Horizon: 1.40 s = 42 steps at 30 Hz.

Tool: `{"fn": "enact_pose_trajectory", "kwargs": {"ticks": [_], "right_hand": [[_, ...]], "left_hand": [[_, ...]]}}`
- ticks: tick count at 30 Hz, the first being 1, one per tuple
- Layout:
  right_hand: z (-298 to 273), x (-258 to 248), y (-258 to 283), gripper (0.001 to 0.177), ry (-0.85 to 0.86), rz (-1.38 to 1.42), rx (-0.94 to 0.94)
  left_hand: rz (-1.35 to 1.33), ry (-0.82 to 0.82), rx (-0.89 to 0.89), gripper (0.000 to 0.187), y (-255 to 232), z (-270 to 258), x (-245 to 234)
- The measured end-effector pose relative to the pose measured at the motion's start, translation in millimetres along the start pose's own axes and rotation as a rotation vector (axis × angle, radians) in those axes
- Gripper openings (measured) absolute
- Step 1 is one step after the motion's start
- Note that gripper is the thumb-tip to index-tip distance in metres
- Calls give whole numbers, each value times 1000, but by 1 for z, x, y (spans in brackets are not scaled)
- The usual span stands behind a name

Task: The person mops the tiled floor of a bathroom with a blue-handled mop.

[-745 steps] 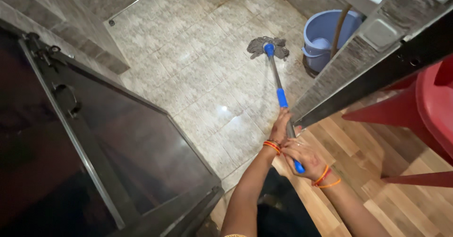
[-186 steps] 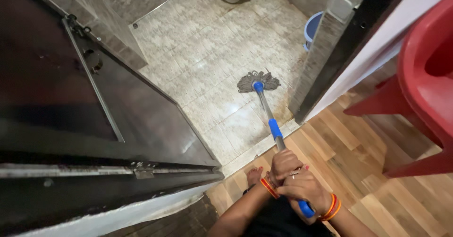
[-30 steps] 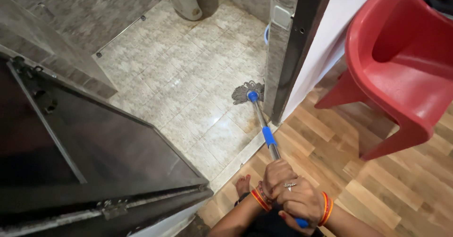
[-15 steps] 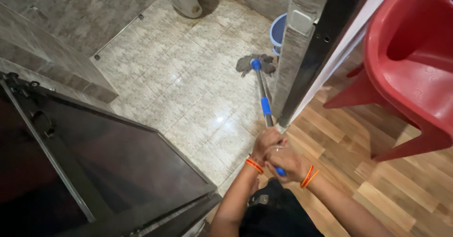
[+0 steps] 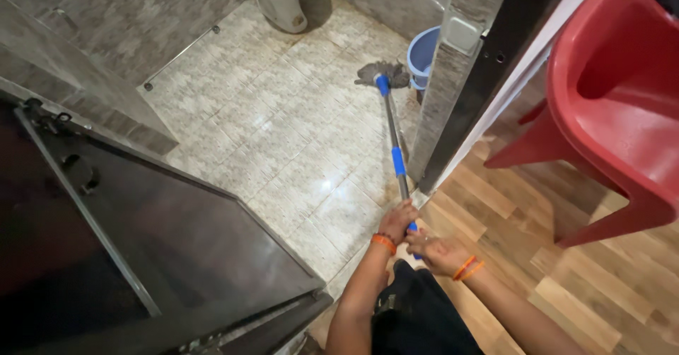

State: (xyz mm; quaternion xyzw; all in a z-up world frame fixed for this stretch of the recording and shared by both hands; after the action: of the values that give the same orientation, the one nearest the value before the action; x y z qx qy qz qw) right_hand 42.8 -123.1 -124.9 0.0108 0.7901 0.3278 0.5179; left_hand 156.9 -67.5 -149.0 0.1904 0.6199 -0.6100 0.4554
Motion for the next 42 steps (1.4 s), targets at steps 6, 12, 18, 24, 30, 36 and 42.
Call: {"fn": "enact_pose_trajectory", "kwargs": {"ticks": [6,12,18,24,30,36,42], "right_hand": [[-77,-91,135,33,-217,156,-341],[-161,-183,239,24,-539,81,-599],[-195,-209,257,6,-362,240,-888],[-188,-212,217,21,-593,280,-775],[-145,-208,176,28,-709,391,-662],[-65,-198,125,22,-723,249,-277],[31,-137,38,27,-546,51,-4]], "left_hand": [[-44,-79,-11,32,-118,-51,-60],[-123,-263,182,10,-252,-55,-148],[-157,-180,424,10,-297,-38,-137],[-251,-333,454,13,-263,1,-121],[-230,-341,421,12,-220,25,-141],[-141,-339,309,20,-111,48,-127],[64,-9,202,27,30,65,-89]]}}
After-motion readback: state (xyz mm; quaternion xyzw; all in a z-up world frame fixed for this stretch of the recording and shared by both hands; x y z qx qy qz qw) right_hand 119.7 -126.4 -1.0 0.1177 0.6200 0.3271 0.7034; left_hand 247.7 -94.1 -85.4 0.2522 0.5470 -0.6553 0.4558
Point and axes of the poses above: each hand's wrist, its own z-axis towards the middle knuckle, its own x-axis out of the palm, y = z × x, the point moved 7 cm from there along z, towards the middle knuckle, and after that the axes turned 13 degrees about y, right-handed, at the moved point
